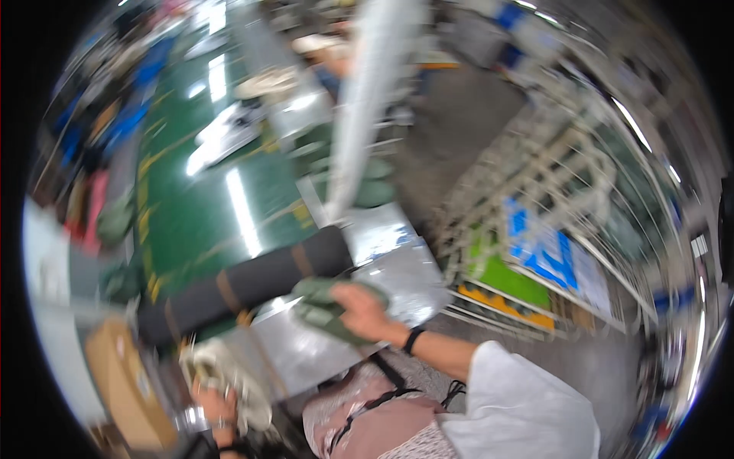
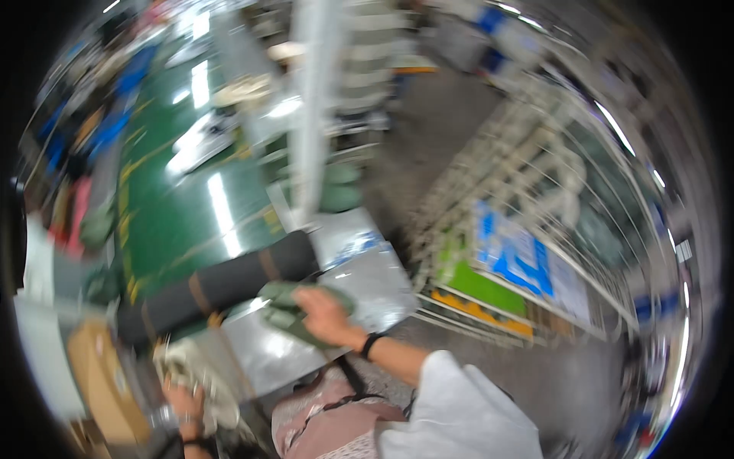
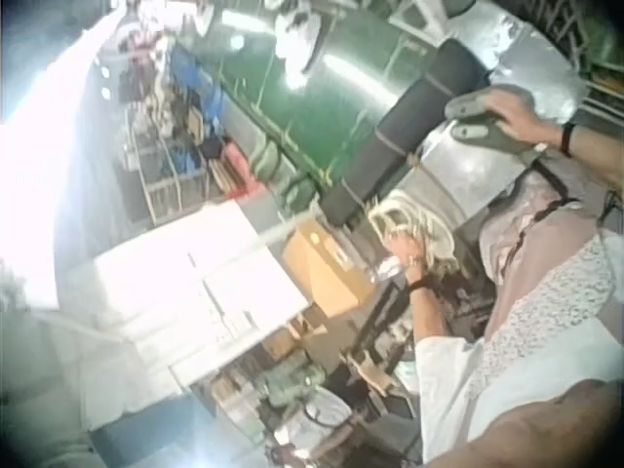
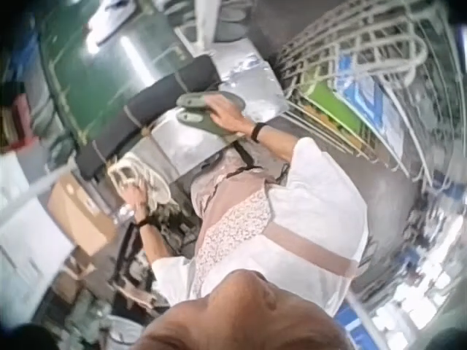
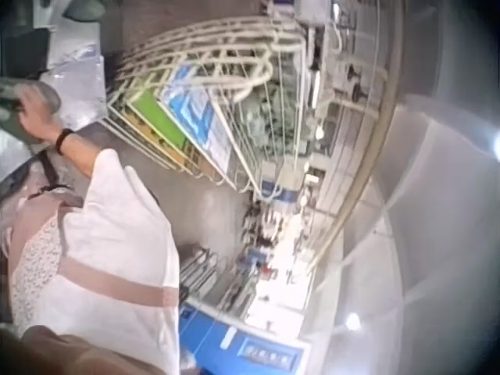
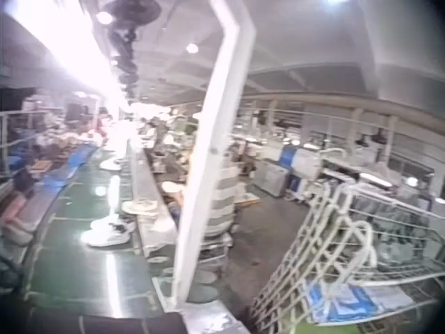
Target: Insert shoe lasts into uppers and organize them on a rack at a manufacturing station.
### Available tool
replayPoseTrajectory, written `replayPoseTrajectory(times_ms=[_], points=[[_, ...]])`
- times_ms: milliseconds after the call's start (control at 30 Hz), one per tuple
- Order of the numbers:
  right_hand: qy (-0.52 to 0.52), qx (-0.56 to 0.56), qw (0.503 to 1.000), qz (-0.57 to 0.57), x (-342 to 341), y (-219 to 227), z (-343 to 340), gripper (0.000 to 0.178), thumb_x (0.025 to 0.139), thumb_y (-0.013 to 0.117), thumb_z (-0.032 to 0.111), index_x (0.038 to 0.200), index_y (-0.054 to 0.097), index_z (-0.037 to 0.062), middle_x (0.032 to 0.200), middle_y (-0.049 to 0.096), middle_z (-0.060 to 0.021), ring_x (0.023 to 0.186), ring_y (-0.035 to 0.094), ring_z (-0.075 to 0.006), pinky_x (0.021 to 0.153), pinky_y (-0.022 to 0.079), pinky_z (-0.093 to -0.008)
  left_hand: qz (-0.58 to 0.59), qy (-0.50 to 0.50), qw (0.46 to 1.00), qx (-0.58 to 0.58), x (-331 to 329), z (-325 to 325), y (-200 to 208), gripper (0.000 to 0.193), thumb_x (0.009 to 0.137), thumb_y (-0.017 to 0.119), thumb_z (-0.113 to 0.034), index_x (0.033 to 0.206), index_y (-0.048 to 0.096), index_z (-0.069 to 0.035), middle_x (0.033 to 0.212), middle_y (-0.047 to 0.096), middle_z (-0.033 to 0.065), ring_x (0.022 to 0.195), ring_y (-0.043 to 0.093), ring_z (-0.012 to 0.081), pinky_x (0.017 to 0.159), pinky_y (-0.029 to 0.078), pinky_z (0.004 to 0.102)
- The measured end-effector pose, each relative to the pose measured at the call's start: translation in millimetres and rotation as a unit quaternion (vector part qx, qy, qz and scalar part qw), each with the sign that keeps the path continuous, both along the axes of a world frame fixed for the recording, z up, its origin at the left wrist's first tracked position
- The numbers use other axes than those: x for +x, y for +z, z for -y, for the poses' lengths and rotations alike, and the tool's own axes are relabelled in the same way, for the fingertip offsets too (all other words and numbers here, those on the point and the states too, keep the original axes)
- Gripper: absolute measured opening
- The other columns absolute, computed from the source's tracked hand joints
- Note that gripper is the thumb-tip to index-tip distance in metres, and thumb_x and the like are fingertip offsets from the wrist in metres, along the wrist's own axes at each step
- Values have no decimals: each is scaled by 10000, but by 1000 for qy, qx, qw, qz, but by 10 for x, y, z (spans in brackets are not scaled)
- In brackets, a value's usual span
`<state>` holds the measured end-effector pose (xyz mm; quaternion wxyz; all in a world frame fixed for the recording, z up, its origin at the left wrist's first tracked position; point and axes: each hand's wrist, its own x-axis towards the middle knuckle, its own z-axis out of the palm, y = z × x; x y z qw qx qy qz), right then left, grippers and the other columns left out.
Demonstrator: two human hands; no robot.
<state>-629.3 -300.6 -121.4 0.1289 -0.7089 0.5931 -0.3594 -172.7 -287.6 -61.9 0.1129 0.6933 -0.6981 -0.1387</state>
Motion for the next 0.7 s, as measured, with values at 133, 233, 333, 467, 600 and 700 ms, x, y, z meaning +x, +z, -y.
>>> replayPoseTrajectory(times_ms=[133,233,333,467,600,700], points=[[32,81,994,-72,130,32,-227,568,763,755,279,1270,602,74,1480,385,-284,1375,352,-511,1123,321,-611,146,-31,951,270,227,602,-423,748,724,753,-430,1329,630,-8,1561,358,282,1417,344,473,1218,254,455],[-9,149,983,-106,308,31,-122,618,727,823,367,1227,625,64,1543,296,-300,1430,275,-503,1154,246,-640,333,-166,897,239,481,686,-706,641,940,598,-560,1234,619,9,1128,694,219,1026,674,365,827,556,464],[-13,219,970,-108,436,-18,88,499,694,837,361,1063,725,43,1537,314,-285,1450,262,-481,1164,200,-679,292,-134,922,218,645,726,-935,706,850,723,-546,1284,607,-2,1231,672,193,1103,650,375,930,523,481],[-45,194,977,-82,515,-57,186,403,656,847,322,962,787,67,1387,430,-232,1393,333,-432,1150,231,-665,93,-226,965,94,740,746,-702,621,781,823,-398,1205,654,23,1182,669,242,1095,632,412,926,518,475],[-64,169,980,-85,622,-134,197,368,658,840,323,927,795,76,1393,440,-209,1383,347,-414,1151,240,-657,2,-334,938,96,480,1348,-58,501,751,810,-263,1140,677,23,1063,676,234,954,650,413,862,524,486],[-52,271,957,-95,708,-146,153,413,679,843,339,972,792,53,1504,376,-221,1449,279,-420,1171,187,-687,120,-423,898,6,90,2053,370,477,742,821,-275,1133,701,-30,1078,688,215,952,669,392,841,529,528]])
